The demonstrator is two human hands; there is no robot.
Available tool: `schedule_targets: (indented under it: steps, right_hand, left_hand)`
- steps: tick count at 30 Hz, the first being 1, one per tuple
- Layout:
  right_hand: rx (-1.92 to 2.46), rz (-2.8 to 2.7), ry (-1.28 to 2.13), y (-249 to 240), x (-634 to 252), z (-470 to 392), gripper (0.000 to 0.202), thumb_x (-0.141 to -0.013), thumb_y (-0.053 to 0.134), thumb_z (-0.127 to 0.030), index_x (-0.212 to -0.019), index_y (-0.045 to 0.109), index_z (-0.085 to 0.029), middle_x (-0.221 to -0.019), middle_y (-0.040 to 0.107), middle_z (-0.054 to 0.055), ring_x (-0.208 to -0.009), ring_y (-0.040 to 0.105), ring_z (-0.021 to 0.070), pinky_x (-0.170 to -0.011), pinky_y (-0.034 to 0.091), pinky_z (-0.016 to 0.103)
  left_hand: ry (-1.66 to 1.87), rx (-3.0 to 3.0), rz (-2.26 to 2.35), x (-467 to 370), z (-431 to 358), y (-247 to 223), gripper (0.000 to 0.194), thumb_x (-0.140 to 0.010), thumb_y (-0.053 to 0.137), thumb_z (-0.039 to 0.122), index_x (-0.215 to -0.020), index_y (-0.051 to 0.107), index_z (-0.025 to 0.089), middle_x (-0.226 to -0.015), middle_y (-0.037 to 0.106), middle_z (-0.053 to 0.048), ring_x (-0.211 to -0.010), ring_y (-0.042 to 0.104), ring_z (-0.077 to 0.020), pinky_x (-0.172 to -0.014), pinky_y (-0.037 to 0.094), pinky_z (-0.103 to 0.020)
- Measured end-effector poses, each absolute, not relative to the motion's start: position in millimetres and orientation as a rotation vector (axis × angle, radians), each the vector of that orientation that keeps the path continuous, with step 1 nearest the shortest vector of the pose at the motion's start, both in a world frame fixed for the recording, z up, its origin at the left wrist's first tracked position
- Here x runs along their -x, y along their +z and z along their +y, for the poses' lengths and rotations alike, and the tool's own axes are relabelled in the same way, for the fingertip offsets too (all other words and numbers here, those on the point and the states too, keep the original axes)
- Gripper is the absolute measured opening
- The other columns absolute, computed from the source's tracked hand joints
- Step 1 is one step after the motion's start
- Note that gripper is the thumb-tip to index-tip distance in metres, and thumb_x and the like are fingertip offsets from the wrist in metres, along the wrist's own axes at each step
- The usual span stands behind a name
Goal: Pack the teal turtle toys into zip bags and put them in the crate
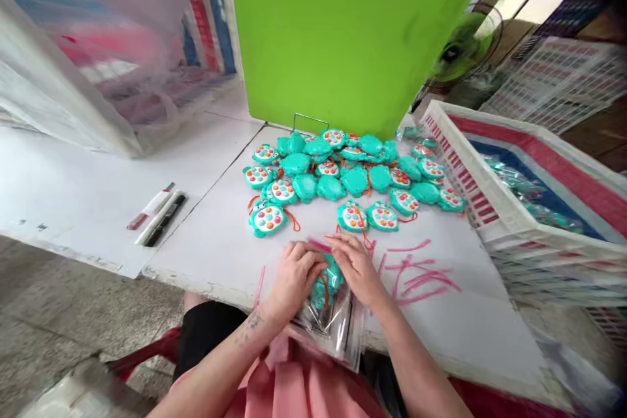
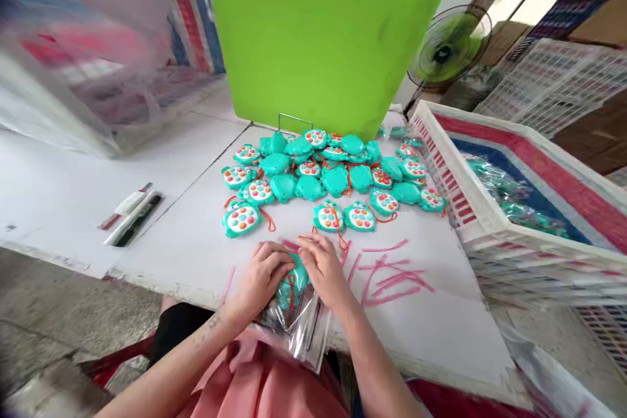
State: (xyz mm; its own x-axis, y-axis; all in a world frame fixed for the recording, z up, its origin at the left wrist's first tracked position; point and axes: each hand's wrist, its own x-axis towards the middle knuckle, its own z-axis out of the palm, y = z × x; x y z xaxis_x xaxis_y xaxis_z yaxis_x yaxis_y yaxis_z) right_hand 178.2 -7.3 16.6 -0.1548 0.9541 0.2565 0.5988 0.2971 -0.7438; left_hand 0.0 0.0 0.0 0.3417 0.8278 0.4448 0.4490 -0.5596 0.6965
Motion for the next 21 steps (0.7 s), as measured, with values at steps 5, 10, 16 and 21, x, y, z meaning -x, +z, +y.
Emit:
schedule_targets:
  steps: [5,10,16,21]
  right_hand:
    - [1.697,-1.619,0.505,13,-193,-24,0.048,-0.095,0.047,-0.05,-0.125,0.058,-0.016,-0.104,0.062,0.012,-0.092,0.061,0.024,-0.082,0.05,0.04]
    - [1.622,-1.645,0.806,11,-186,-32,0.038,-0.098,0.04,-0.04,-0.127,0.056,-0.022,-0.097,0.07,0.006,-0.087,0.066,0.0211,-0.077,0.051,0.034]
    - [1.629,-1.602,0.747,1,-179,-29,0.037,-0.099,0.036,-0.035,-0.125,0.059,-0.023,-0.085,0.069,0.003,-0.076,0.065,0.0199,-0.072,0.049,0.033]
    - [1.632,-1.506,0.688,-4,-180,-28,0.042,-0.099,0.035,-0.037,-0.136,0.05,-0.023,-0.07,0.063,0.0,-0.056,0.055,0.0174,-0.055,0.043,0.03]
  left_hand:
    - [1.143,-2.118,1.077,1,-2,-1,0.006,-0.093,0.057,0.025,-0.093,0.061,0.02,-0.108,0.064,-0.005,-0.105,0.056,-0.0197,-0.093,0.043,-0.038]
    - [1.066,-2.089,1.061,-1,-1,3,0.006,-0.093,0.056,0.024,-0.089,0.058,0.02,-0.106,0.067,-0.004,-0.105,0.057,-0.0198,-0.094,0.04,-0.039]
    - [0.844,-2.09,1.147,2,2,14,0.009,-0.094,0.054,0.027,-0.088,0.057,0.02,-0.093,0.066,-0.003,-0.093,0.058,-0.02,-0.089,0.041,-0.038]
    - [0.617,-2.21,1.134,2,10,32,0.011,-0.094,0.053,0.026,-0.085,0.056,0.02,-0.095,0.066,-0.003,-0.094,0.06,-0.0209,-0.091,0.041,-0.037]
